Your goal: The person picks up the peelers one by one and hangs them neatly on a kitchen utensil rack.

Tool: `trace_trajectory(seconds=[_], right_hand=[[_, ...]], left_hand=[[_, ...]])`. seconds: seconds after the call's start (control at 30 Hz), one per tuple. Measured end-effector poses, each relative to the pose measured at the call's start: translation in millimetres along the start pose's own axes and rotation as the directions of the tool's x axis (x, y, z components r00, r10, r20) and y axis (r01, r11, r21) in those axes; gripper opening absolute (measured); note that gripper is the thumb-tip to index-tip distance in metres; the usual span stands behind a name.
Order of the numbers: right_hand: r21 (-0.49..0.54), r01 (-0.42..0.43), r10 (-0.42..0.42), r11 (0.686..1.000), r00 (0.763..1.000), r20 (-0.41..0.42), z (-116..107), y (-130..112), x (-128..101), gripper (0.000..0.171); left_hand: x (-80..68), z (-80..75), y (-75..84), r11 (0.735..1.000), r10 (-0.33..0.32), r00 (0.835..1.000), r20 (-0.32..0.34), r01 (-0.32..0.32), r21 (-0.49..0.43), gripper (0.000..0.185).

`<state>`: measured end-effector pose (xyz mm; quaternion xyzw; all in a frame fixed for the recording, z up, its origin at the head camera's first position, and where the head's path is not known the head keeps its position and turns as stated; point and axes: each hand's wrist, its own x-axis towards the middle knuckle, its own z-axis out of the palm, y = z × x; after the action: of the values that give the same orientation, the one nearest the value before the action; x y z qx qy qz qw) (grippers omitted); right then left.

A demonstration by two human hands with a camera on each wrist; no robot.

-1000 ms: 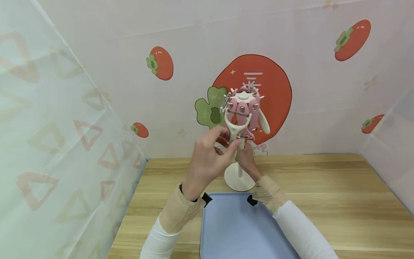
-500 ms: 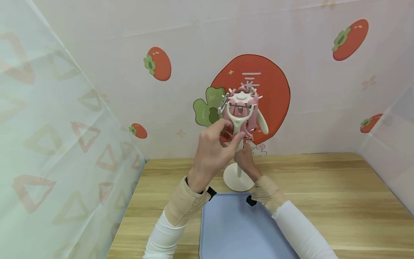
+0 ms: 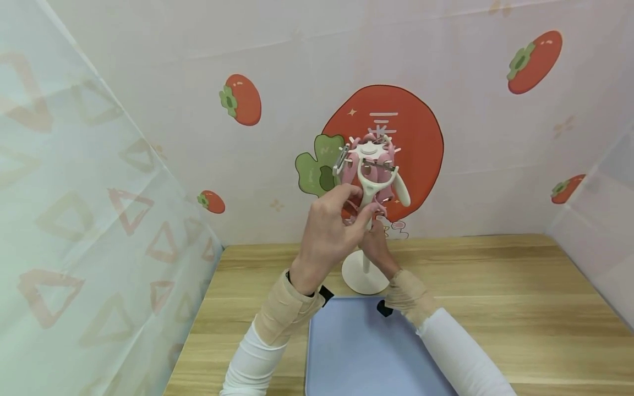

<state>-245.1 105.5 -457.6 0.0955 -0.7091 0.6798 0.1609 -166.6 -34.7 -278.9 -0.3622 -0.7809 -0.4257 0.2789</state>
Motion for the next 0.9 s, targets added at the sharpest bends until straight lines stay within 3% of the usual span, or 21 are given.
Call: trace_trajectory(seconds=[0.23, 0.47, 0.9], right_hand=[[0.004, 0.017, -0.017, 1.0, 1.0, -0.004, 0.4, 10.7, 2.1, 0.012], [0.0, -0.028, 0.028, 1.0, 1.0, 0.006, -0.6, 11.0, 1.9, 0.009], [0.017, -0.053, 0.053, 0.998, 0.999, 0.013, -1.0, 6.0, 2.1, 0.027]], left_hand=[[-2.1, 3.5, -3.0, 0.999, -0.006, 1.0, 0.002, 0.006, 0.034, 0.02], [-3.8, 5.0, -3.4, 0.997, -0.023, 1.0, -0.008, 0.023, 0.072, 0.018], [-5.2, 6.6, -4.7, 0.995, -0.026, 0.999, -0.031, 0.029, 0.1, 0.015]])
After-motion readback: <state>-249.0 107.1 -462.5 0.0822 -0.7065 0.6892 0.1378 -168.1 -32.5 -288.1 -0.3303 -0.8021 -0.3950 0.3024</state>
